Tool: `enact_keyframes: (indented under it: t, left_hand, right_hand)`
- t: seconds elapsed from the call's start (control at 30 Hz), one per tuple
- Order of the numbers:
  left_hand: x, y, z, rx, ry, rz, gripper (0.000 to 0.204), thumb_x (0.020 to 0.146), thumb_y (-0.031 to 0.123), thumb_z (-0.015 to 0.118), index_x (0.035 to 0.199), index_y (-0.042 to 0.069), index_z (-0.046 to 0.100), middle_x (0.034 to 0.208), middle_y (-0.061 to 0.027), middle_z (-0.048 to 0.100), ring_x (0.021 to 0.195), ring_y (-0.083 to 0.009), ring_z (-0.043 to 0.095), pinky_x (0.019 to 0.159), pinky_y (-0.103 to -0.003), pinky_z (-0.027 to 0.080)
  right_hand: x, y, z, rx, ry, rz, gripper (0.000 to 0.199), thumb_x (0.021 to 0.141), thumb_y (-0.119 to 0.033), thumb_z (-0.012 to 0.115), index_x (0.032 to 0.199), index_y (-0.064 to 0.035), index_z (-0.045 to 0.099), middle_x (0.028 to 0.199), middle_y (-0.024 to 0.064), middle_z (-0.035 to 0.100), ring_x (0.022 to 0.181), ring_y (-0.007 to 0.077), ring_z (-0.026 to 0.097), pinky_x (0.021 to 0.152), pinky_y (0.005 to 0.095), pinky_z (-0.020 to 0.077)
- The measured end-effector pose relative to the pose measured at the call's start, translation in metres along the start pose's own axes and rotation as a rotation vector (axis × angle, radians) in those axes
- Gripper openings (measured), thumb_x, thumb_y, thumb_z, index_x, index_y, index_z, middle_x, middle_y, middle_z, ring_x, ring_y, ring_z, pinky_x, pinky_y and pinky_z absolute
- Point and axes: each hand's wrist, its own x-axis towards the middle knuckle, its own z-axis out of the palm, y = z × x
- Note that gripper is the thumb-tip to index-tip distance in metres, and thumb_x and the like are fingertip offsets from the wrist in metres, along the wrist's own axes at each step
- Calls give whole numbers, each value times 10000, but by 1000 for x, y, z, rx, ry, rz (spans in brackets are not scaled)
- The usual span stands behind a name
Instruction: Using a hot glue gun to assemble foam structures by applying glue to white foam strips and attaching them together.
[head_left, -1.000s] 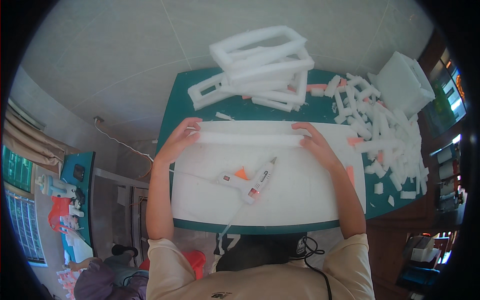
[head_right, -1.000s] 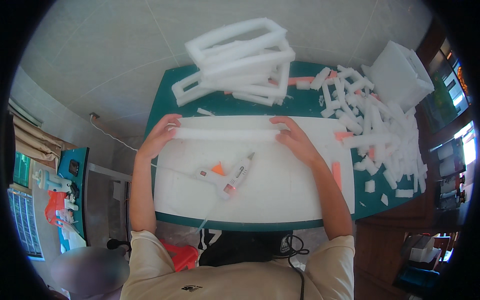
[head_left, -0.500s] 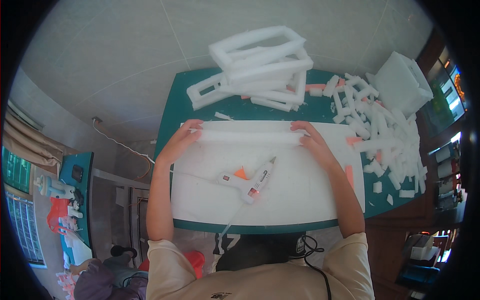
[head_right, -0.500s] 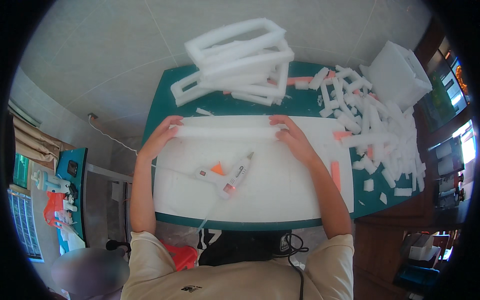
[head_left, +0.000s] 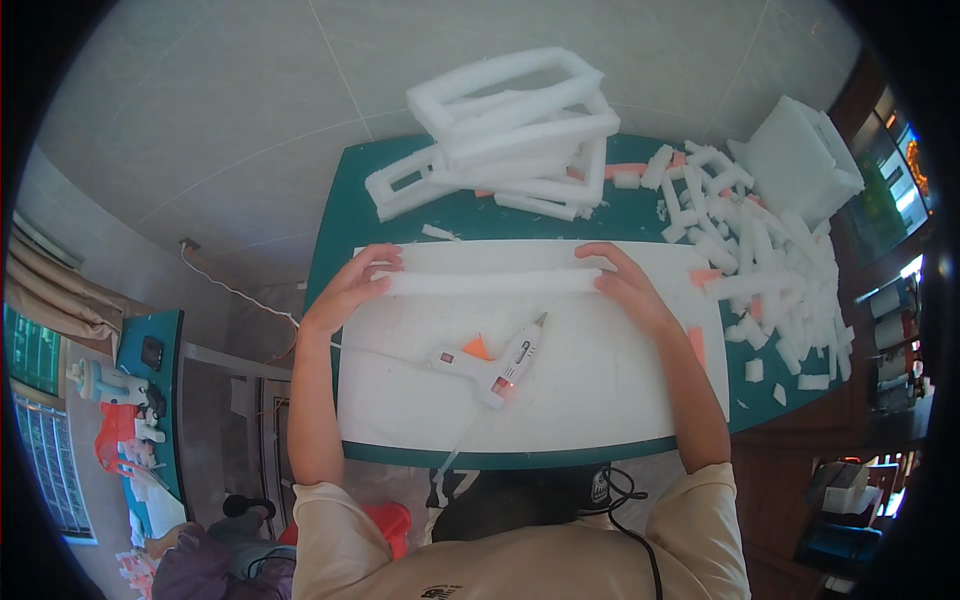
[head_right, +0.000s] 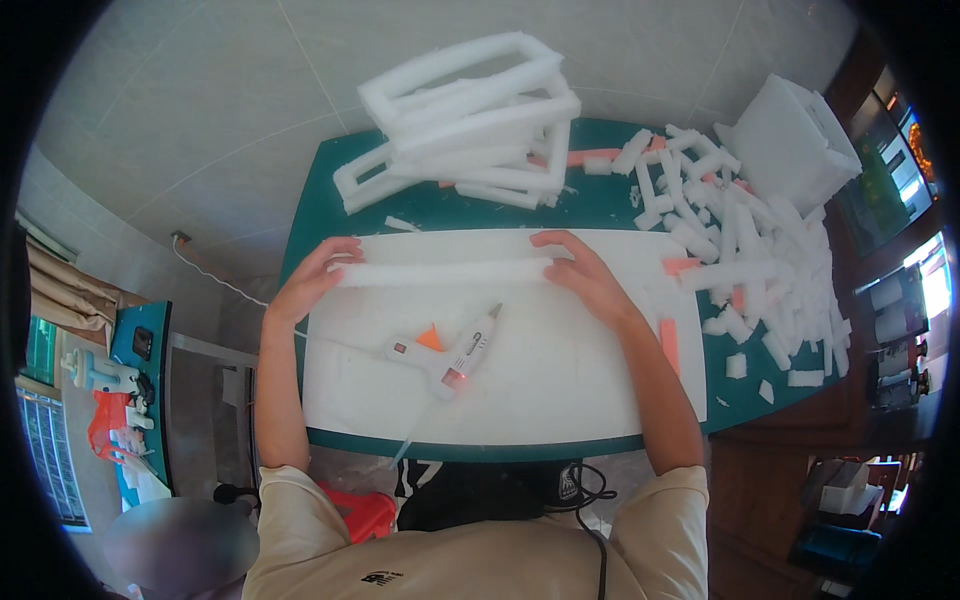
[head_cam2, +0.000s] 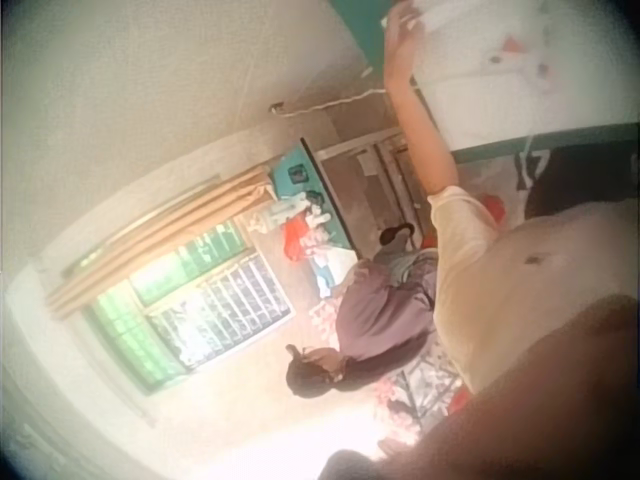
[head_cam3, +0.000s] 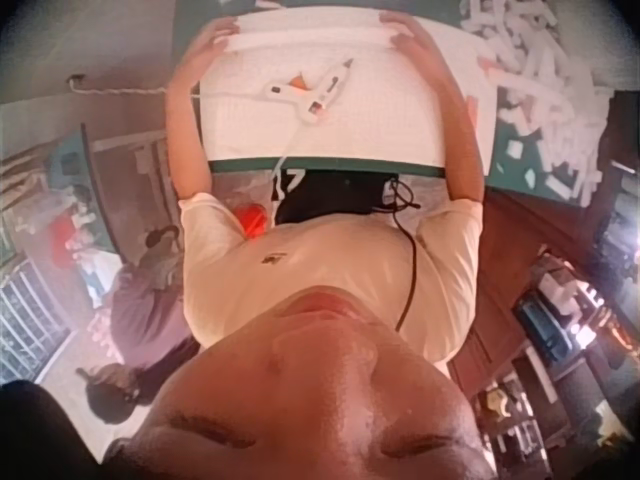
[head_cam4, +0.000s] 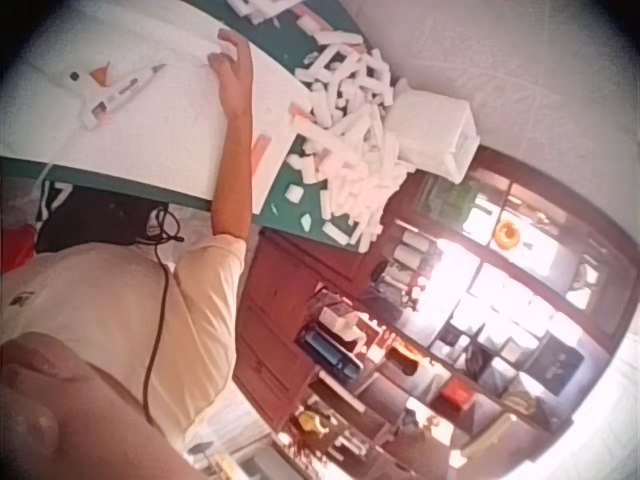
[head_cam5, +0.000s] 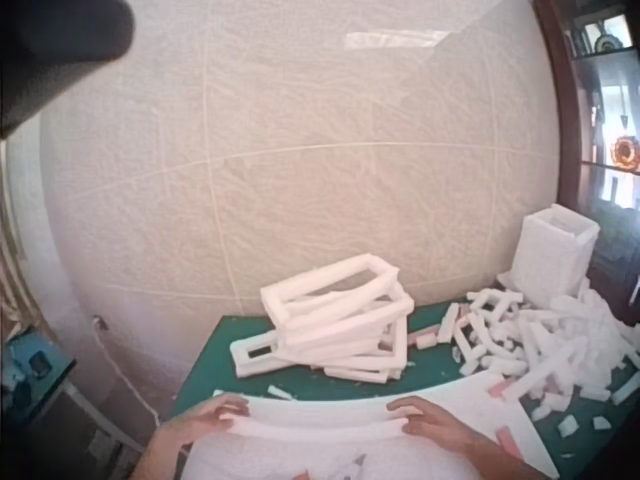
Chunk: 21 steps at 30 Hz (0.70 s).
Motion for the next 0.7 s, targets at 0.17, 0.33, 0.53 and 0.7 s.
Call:
enact_keyframes:
  t: [0.17,0.33,0.53,0.7]
  left_hand:
    - [-3,6,2,-11,-18,-37,543,843,267,638,1315,58,472,1246,-70,517,1216,-210,472,1038,-338,344]
    - [-3,2,-4,41,-85,4,609,800,277,701,1320,60,471,1278,-82,496,1233,-224,462,1051,-350,336]
    - [-3,4,-4,-94,-123,1,583,773,79,722,1306,74,487,1354,-53,451,1258,-207,438,1050,-341,339]
    - [-5,5,-3,-119,-104,-6,664,717,89,768,1318,70,486,1329,-44,462,1261,-203,422,1036,-336,346]
  right_hand:
    - [1,5,-5,-5,-50,-4,448,790,-129,504,1236,-100,537,1312,57,493,1123,194,511,1020,314,356]
    - [0,3,-5,30,-101,16,498,762,-139,537,1258,-98,520,1324,64,491,1224,223,490,1033,336,350]
    - [-2,1,-12,54,-182,40,529,752,-84,547,1278,-92,498,1353,84,473,1312,269,436,1045,361,358]
    - [-3,-1,-16,41,-222,52,522,767,-19,534,1283,-95,494,1372,103,455,1332,300,407,1059,369,370]
